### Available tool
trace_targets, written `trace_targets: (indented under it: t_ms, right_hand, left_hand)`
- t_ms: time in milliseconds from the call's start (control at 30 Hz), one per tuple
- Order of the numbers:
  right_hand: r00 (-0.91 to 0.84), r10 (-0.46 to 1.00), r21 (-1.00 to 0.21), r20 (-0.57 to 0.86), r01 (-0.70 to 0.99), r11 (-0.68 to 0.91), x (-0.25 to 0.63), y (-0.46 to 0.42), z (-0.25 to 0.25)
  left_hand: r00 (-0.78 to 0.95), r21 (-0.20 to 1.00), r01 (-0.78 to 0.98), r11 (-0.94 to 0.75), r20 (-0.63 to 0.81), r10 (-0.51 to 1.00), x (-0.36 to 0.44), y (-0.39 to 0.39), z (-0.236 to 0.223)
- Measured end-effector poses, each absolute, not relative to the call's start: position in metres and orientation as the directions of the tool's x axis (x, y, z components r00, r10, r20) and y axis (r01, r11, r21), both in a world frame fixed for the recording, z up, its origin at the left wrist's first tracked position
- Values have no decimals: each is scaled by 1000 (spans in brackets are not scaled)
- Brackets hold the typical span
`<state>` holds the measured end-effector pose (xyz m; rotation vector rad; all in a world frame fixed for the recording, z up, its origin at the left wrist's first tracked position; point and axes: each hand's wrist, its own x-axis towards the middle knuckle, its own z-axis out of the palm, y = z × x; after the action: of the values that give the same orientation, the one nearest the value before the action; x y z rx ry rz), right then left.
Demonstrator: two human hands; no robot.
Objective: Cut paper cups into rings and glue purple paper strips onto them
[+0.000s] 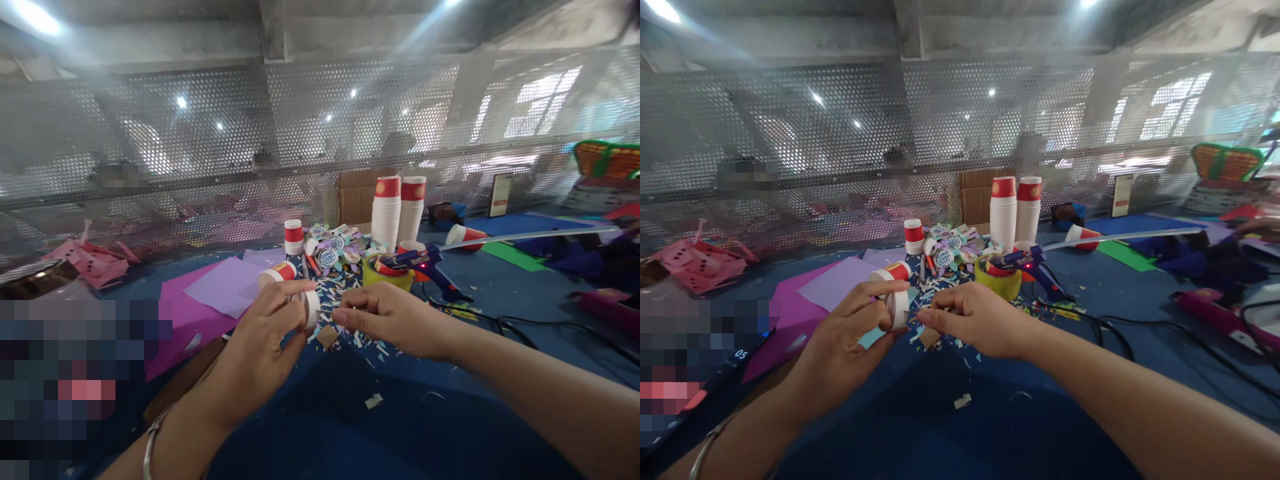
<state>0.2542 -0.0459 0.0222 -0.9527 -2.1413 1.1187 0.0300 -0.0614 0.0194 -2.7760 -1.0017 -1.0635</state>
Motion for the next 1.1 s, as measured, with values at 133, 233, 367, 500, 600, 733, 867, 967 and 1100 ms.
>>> trace_targets:
  t_ms: [133, 233, 367, 500, 600, 733, 867, 967, 1100]
  right_hand:
    - [-587, 797, -804, 144, 400, 440, 254, -43, 19]
    - [-543, 828, -747, 140, 491, 448, 253, -42, 17]
    - [-474, 872, -778, 122, 500, 381, 252, -42, 15]
    - [-497, 853, -833, 160, 396, 387, 249, -43, 12]
    - [-555, 813, -838, 176, 349, 420, 246, -45, 9]
    - [-571, 809, -802, 143, 412, 433, 245, -46, 9]
    - [-620, 775, -834, 118, 361, 416, 247, -45, 9]
    - [-667, 735, -875, 120, 278, 396, 247, -44, 6]
    - [-691, 716, -940, 103, 168, 298, 245, -45, 3]
  left_hand:
    - [653, 33, 601, -798, 555, 515, 31, -64, 26]
    - [553, 198, 634, -748, 560, 617, 29, -59, 21]
    - [396, 511, 621, -594, 449, 801, 23, -49, 9]
    - [428, 722, 481, -498, 302, 852, 26, -52, 3]
    - [496, 782, 428, -452, 215, 841, 33, -59, 4]
    - [529, 811, 393, -435, 187, 828, 38, -62, 7]
    - [518, 822, 420, -385, 131, 845, 38, -61, 8]
    - [522, 844, 415, -339, 84, 849, 37, -62, 9]
    - [539, 914, 350, -205, -17, 842, 37, -64, 10]
